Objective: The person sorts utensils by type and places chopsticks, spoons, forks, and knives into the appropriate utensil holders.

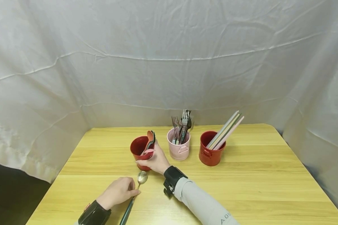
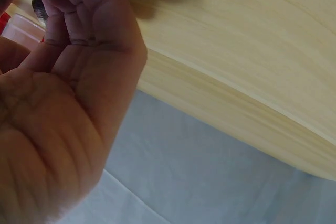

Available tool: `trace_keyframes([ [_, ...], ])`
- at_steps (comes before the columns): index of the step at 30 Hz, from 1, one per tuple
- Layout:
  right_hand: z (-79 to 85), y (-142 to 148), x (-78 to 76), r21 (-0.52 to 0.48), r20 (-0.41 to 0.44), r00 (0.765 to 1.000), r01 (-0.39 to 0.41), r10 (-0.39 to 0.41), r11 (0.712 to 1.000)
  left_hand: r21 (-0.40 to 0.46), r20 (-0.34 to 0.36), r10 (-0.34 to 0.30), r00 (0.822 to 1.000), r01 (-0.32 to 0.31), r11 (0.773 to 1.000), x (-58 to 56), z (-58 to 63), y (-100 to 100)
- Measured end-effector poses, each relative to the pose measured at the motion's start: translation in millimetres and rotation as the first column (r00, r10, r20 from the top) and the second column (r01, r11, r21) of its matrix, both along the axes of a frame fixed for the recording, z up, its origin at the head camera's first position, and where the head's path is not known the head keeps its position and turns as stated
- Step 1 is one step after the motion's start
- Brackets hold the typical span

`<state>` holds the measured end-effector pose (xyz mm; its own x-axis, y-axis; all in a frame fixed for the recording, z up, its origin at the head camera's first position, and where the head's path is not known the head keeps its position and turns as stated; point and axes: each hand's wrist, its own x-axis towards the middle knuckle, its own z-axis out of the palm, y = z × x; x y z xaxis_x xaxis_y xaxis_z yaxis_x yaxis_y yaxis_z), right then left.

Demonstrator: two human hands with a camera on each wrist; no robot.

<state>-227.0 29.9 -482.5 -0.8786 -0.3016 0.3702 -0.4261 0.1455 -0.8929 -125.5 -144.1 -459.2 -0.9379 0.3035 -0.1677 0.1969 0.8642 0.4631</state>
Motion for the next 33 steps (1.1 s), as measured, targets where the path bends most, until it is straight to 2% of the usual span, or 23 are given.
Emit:
trace_keyframes([
  [10, 27.4, 3, 15.6, -0.007, -0.032, 0.999, -0.031, 0.031, 0.999, 0.020, 0.015, 0.021, 1.000, -0.022, 1.000, -1.5, -0.2, 0],
  [12, 28.6, 3, 16.3, -0.001, -0.018, 0.999, -0.032, 0.032, 0.999, 0.021, 0.005, 0.013, 1.000, -0.013, 1.000, -1.6, -0.6, -1],
  [14, 20.3, 2, 11.1, 0.005, -0.020, 1.000, -0.022, 0.023, 1.000, 0.021, -0.010, 0.003, 1.000, -0.003, 1.000, -1.4, -0.9, -1],
  [17, 20.6, 3, 11.5, 0.014, -0.025, 0.999, -0.029, 0.030, 0.999, 0.013, -0.054, -0.012, 0.998, 0.013, 1.000, -1.2, -1.4, -1],
  [19, 22.1, 3, 12.4, 0.016, -0.044, 0.998, -0.032, 0.033, 0.999, 0.010, -0.069, -0.019, 0.997, 0.019, 1.000, -0.7, -1.2, -2],
  [21, 31.5, 4, 18.1, 0.013, -0.046, 0.998, -0.046, 0.047, 0.999, 0.009, -0.081, -0.029, 0.996, 0.029, 1.000, -0.3, -0.5, -2],
  [33, 32.2, 3, 18.8, -0.002, -0.045, 0.998, -0.047, 0.047, 0.999, 0.039, -0.081, -0.058, 0.995, 0.061, 0.997, 2.5, -0.5, -6],
])
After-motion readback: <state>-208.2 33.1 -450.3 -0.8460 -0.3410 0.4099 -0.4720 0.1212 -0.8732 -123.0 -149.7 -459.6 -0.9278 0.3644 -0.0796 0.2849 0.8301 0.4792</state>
